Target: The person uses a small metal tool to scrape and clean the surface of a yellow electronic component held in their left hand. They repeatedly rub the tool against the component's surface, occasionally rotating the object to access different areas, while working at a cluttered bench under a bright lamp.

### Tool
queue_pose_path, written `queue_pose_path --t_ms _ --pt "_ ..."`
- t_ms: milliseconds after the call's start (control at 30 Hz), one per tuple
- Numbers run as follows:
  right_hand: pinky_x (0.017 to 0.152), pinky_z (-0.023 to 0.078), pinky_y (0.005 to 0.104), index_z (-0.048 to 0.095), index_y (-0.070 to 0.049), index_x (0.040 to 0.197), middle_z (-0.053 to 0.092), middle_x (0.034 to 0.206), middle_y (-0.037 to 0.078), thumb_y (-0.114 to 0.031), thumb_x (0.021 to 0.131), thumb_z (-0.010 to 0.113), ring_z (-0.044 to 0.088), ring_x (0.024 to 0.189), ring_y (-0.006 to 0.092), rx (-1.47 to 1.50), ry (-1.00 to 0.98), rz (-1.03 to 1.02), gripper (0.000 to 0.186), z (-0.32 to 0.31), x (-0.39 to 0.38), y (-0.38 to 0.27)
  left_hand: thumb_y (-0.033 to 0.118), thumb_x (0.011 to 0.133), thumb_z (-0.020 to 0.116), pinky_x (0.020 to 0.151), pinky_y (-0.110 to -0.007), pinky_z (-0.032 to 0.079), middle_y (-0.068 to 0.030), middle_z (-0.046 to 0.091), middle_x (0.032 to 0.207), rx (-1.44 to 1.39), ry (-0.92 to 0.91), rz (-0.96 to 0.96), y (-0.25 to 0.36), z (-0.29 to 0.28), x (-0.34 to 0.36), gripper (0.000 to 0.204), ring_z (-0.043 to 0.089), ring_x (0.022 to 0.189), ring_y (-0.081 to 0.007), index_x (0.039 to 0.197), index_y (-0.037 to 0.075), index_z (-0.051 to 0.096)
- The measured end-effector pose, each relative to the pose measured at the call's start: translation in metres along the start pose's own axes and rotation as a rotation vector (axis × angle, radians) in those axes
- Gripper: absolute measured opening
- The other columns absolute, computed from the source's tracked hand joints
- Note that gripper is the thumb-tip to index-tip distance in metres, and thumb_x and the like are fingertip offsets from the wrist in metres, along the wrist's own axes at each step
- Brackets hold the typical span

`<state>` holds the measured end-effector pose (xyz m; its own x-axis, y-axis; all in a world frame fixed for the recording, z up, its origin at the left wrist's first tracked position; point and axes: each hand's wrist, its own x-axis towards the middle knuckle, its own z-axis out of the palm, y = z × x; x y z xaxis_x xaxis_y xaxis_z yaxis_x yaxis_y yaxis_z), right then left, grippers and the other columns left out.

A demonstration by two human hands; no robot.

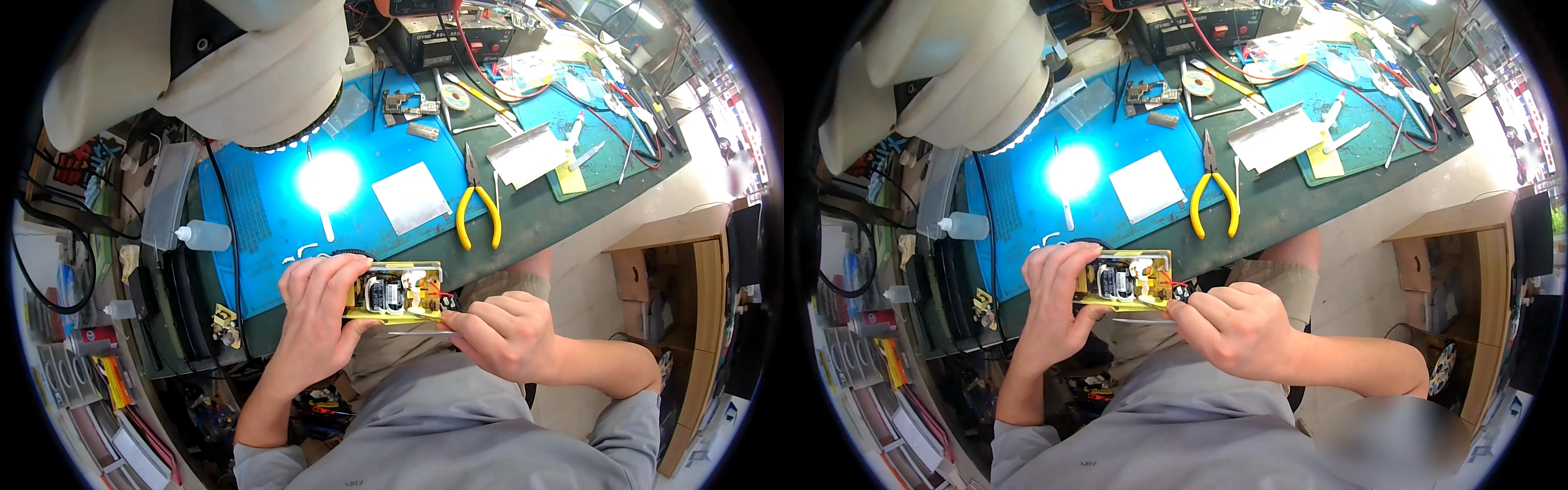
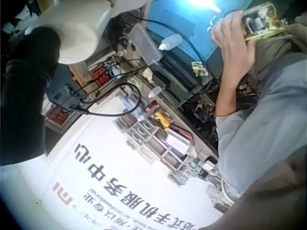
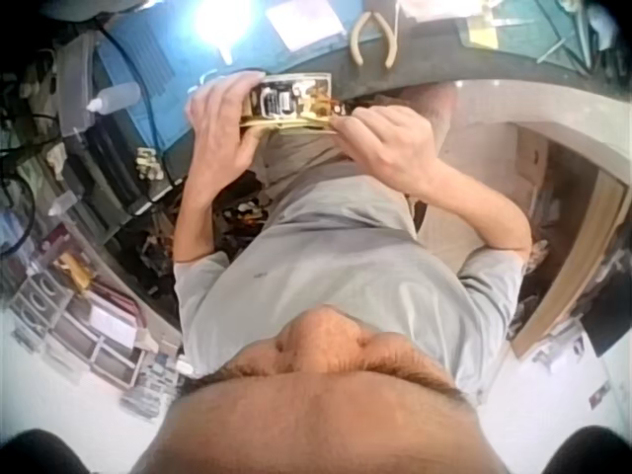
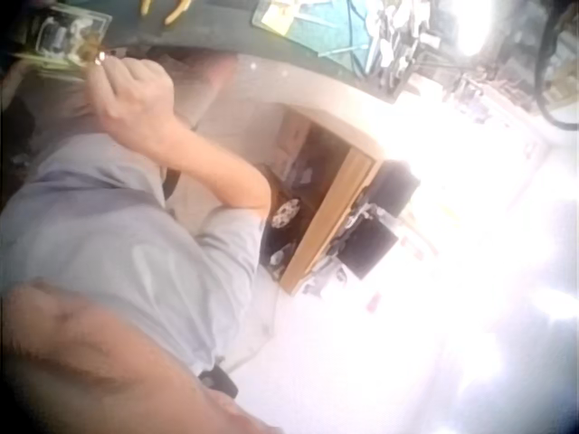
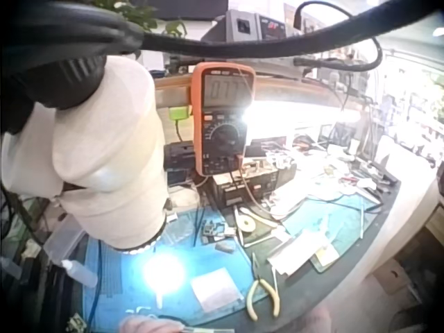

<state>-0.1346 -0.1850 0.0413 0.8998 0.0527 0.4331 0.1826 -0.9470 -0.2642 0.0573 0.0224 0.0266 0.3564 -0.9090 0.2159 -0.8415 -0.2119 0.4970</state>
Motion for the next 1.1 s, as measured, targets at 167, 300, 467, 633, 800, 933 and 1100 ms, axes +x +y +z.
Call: queue_pose_path --t_ms 167,300,467,633,800,933,1100 --pt "0.051 0.045 0.0307 0.069 -0.008 0.092 0.054 0.072 -0.001 -0.015 0.077 0.079 0.059 0.059 0.0128 0.09 0.002 -0.062 0.019 0.007 -0.001 0.017 0.026 0.082 0.081 0.112 -0.049 0.03 -0.0106 0.06 0.14 0.002 -0.008 -0.003 0.0 0.0 0.0 0.069 0.049 0.127 -0.0335 0.142 0.007 0.053" --pt "0.053 0.047 0.0315 0.069 -0.008 0.093 0.056 0.073 0.0 -0.015 0.079 0.078 0.06 0.061 0.0142 0.175 -0.031 -0.115 0.018 0.005 0.011 0.03 0.027 0.083 0.081 0.112 -0.05 0.03 -0.0089 0.059 0.14 -0.001 -0.014 -0.009 0.0 -0.001 0.001 0.067 0.048 0.127 -0.033 0.141 0.006 0.055" --pt "0.054 0.048 0.0302 0.07 -0.007 0.097 0.062 0.077 -0.001 -0.015 0.08 0.078 0.063 0.064 0.0136 0.161 -0.003 -0.139 0.02 0.009 0.006 0.032 0.027 0.083 0.082 0.112 -0.049 0.029 -0.0081 0.058 0.14 -0.012 -0.023 -0.02 0.0 -0.001 0.001 0.067 0.047 0.128 -0.0328 0.14 0.007 0.055" --pt "0.054 0.047 0.0282 0.072 -0.007 0.101 0.063 0.079 -0.002 -0.015 0.082 0.077 0.062 0.065 0.0109 0.126 0.102 -0.188 0.021 0.025 -0.006 0.034 0.027 0.083 0.08 0.113 -0.05 0.029 -0.0104 0.061 0.139 0.004 -0.029 0.013 -0.001 -0.002 0.002 0.068 0.05 0.126 -0.0332 0.141 0.006 0.054" --pt "0.054 0.047 0.0276 0.072 -0.007 0.102 0.063 0.08 -0.002 -0.018 0.085 0.077 0.062 0.066 0.0101 0.042 0.079 -0.249 0.021 0.021 -0.006 0.036 0.027 0.083 0.081 0.112 -0.05 0.029 -0.0108 0.061 0.139 0.009 -0.033 0.016 0.0 -0.003 0.002 0.068 0.05 0.125 -0.0333 0.142 0.006 0.054" --pt "0.052 0.045 0.0283 0.069 -0.006 0.102 0.06 0.077 -0.001 -0.018 0.087 0.079 0.062 0.063 0.0121 0.088 -0.04 -0.164 0.021 0.006 0.002 0.027 0.027 0.082 0.081 0.113 -0.05 0.029 -0.0112 0.06 0.14 0.004 -0.023 0.026 -0.002 0.0 0.001 0.068 0.049 0.126 -0.0337 0.141 0.006 0.054" --pt "0.054 0.049 0.0316 0.064 -0.006 0.1 0.057 0.075 0.0 -0.018 0.091 0.078 0.063 0.063 0.0149 0.13 -0.165 0.014 0.021 -0.004 0.005 0.008 0.026 0.081 0.082 0.114 -0.05 0.029 -0.0111 0.06 0.14 0.011 -0.018 0.037 -0.003 0.0 0.002 0.068 0.049 0.127 -0.0338 0.14 0.005 0.055"
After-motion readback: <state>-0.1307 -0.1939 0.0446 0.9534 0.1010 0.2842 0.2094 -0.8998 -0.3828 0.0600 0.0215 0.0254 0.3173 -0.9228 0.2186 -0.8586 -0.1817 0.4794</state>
